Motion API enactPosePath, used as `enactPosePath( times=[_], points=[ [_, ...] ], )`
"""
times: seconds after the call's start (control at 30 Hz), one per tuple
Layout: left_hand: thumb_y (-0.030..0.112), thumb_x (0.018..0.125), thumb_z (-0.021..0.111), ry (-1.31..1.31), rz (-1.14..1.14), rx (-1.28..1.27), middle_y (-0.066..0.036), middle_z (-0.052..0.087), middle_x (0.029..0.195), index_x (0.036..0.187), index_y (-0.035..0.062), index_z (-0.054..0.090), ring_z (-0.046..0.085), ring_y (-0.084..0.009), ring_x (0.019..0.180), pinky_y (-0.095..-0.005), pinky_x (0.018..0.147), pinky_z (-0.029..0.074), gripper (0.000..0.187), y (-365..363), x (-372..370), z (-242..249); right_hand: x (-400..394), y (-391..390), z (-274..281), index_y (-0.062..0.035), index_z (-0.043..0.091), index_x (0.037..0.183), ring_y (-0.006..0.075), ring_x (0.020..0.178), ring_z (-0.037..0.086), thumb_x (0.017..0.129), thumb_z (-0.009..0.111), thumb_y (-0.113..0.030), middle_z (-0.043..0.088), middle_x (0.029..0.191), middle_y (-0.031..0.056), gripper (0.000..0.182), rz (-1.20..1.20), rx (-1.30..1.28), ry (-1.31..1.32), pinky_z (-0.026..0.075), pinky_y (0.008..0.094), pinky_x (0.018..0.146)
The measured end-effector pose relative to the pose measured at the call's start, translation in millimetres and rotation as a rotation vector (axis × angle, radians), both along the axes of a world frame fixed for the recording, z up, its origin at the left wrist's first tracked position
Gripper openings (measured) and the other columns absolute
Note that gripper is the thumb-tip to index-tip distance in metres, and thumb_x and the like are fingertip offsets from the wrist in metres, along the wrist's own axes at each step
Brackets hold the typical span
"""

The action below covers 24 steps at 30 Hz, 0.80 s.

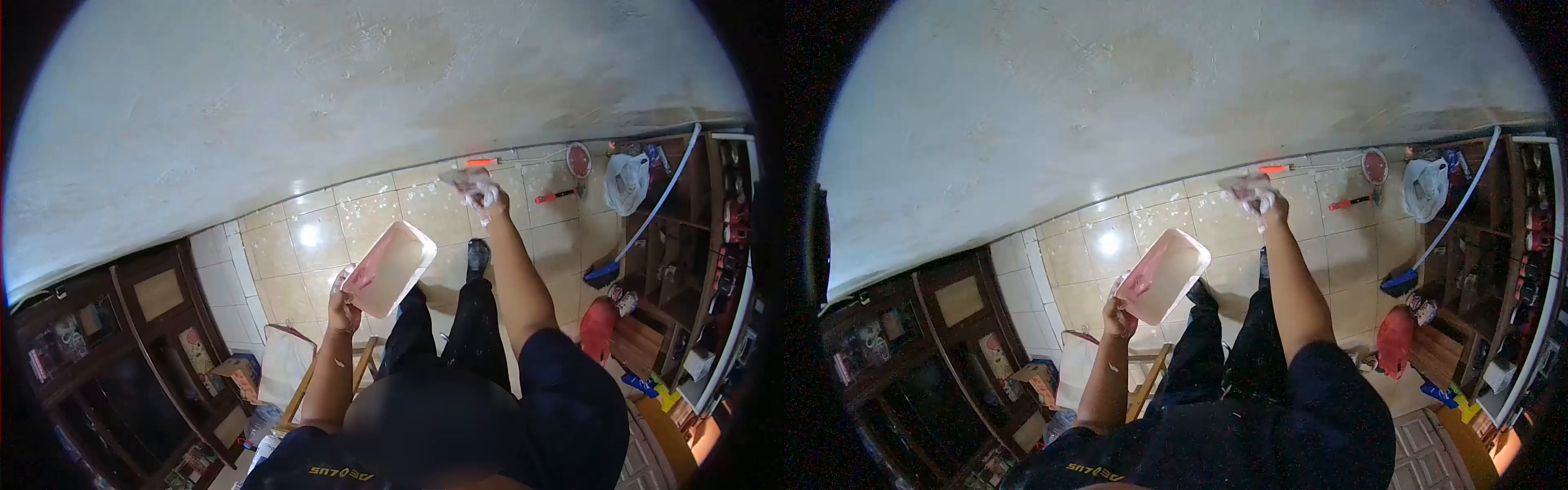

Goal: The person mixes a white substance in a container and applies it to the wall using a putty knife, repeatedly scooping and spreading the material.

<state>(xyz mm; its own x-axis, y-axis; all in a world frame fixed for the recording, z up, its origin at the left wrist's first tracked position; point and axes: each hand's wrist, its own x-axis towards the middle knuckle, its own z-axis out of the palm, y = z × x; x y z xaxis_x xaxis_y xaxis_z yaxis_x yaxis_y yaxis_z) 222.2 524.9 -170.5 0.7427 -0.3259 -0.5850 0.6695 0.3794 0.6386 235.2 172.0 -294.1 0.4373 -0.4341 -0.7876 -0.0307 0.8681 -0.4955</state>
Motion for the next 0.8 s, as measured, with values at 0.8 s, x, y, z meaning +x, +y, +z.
enactPosePath(
  times=[0.8],
  points=[
    [0.033, 0.081, 0.042, -0.047, 0.135, -0.33, -0.019, 0.047, 0.124, 0.122, -0.0059, 0.04, 0.043, -0.0306, 0.116, -0.0407, 0.101, 0.031, 0.057, 48.4, -8.9, 60.4, -64.1, 68.1, 265.7, -0.003, 0.052, 0.097, 0.0205, 0.07, 0.06, 0.078, 0.056, -0.006, 0.06, 0.077, 0.0097, 0.019, 0.601, -0.987, -0.291, 0.05, 0.0337, 0.062]
  ],
)
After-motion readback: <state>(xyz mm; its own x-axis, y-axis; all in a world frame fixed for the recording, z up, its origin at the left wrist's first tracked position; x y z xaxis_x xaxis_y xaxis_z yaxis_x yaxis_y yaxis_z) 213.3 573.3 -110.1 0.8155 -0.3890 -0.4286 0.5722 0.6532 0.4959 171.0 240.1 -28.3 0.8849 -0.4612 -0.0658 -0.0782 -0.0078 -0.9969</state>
